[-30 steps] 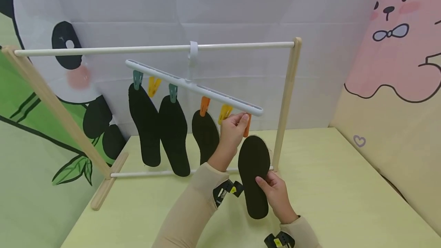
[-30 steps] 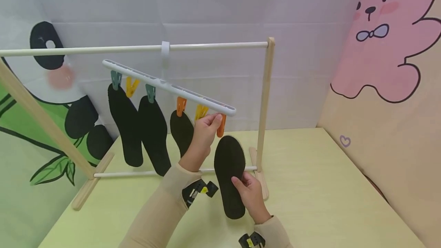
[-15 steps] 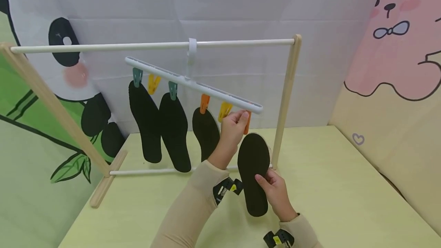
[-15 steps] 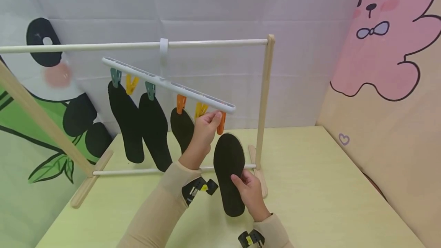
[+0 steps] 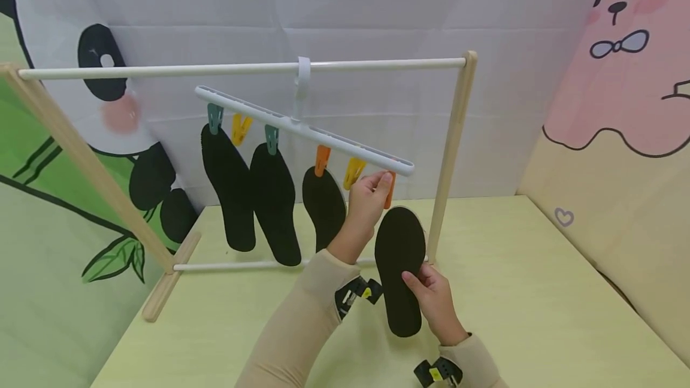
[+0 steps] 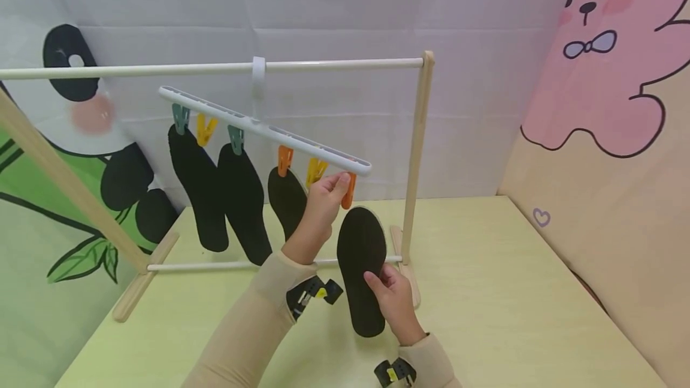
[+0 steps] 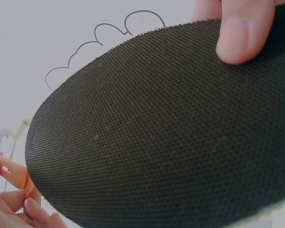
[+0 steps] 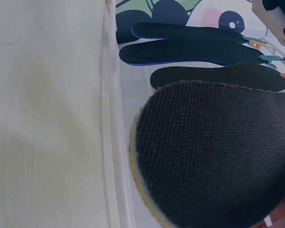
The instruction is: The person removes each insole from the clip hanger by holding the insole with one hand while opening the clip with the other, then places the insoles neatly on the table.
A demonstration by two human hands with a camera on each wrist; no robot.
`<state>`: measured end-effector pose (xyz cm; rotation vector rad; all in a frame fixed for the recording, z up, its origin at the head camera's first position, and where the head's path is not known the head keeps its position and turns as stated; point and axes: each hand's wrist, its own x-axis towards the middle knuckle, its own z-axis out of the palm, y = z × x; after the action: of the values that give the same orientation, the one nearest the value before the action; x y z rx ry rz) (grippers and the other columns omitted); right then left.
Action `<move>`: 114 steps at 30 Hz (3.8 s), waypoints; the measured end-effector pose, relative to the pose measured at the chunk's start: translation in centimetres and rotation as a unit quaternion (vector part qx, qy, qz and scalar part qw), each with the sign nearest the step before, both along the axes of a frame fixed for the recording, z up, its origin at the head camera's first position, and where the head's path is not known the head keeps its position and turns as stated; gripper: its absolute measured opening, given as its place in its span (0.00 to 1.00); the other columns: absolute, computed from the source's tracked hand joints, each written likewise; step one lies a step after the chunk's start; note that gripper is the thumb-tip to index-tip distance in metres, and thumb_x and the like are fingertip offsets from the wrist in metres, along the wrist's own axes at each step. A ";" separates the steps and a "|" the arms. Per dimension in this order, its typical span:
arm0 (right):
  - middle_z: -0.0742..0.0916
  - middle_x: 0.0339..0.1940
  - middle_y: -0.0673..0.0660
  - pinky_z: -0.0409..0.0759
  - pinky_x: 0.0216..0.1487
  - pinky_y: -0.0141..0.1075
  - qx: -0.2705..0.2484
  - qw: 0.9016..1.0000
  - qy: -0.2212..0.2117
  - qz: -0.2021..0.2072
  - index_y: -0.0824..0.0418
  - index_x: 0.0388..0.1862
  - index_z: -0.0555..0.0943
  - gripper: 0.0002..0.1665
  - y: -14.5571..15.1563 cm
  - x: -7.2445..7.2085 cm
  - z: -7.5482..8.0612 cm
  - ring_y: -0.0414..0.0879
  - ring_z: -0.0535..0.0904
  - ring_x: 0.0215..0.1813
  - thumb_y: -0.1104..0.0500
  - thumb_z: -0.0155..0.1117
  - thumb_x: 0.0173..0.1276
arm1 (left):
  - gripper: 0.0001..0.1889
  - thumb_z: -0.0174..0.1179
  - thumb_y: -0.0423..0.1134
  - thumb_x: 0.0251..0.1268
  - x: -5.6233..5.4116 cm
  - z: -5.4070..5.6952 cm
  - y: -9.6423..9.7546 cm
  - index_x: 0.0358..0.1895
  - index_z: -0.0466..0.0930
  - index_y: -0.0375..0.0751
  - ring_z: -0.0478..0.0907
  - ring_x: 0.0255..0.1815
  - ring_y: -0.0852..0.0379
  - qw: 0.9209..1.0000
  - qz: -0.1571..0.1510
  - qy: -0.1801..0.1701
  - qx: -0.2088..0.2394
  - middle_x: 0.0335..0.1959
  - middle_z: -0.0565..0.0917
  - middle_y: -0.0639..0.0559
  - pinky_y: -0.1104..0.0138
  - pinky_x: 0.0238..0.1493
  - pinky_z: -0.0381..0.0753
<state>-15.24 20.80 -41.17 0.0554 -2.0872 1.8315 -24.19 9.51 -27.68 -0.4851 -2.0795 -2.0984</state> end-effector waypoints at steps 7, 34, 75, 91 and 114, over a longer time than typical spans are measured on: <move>0.83 0.41 0.70 0.78 0.41 0.29 -0.007 1.000 -0.005 0.000 0.80 0.47 0.76 0.13 0.2 0.1 0.0 0.34 0.79 0.37 0.70 0.58 0.68 | 0.15 0.51 0.33 0.73 -0.1 0.0 0.1 0.53 0.78 0.24 0.65 0.25 0.63 1.000 -0.011 -0.012 0.004 0.34 0.80 0.40 0.73 0.28 0.65; 0.83 0.41 0.69 0.78 0.41 0.29 -0.011 1.000 -0.005 -0.003 0.80 0.47 0.76 0.13 0.6 0.3 -0.6 0.34 0.79 0.38 0.70 0.58 0.68 | 0.16 0.51 0.34 0.73 -0.2 -0.3 0.1 0.54 0.77 0.24 0.66 0.26 0.62 1.000 -0.011 -0.015 0.016 0.39 0.79 0.40 0.72 0.30 0.66; 0.83 0.34 0.52 0.76 0.39 0.28 -0.021 0.999 -0.016 -0.045 0.81 0.46 0.75 0.13 1.9 1.1 -0.7 0.35 0.78 0.36 0.69 0.58 0.69 | 0.15 0.52 0.33 0.72 0.2 0.2 0.6 0.51 0.78 0.22 0.65 0.28 0.63 1.000 0.008 0.006 0.029 0.31 0.74 0.47 0.73 0.28 0.64; 0.82 0.29 0.46 0.76 0.37 0.28 -0.029 0.998 -0.013 -0.053 0.81 0.44 0.75 0.13 1.8 1.2 -1.0 0.35 0.78 0.34 0.69 0.59 0.69 | 0.15 0.53 0.33 0.72 0.0 -0.1 0.4 0.52 0.78 0.22 0.65 0.31 0.61 1.000 0.009 -0.005 0.029 0.36 0.76 0.44 0.73 0.29 0.65; 0.82 0.29 0.44 0.76 0.38 0.27 -0.037 0.997 -0.022 -0.063 0.82 0.46 0.74 0.14 2.2 1.4 -1.3 0.35 0.78 0.34 0.69 0.58 0.69 | 0.15 0.53 0.34 0.72 0.2 0.2 0.4 0.51 0.79 0.23 0.66 0.32 0.60 1.000 0.009 -0.008 0.025 0.34 0.75 0.44 0.72 0.30 0.65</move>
<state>-13.88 23.00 -42.45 -0.1337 -2.0009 1.8472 -24.04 9.96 -27.50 -0.4412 -2.0263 -2.1460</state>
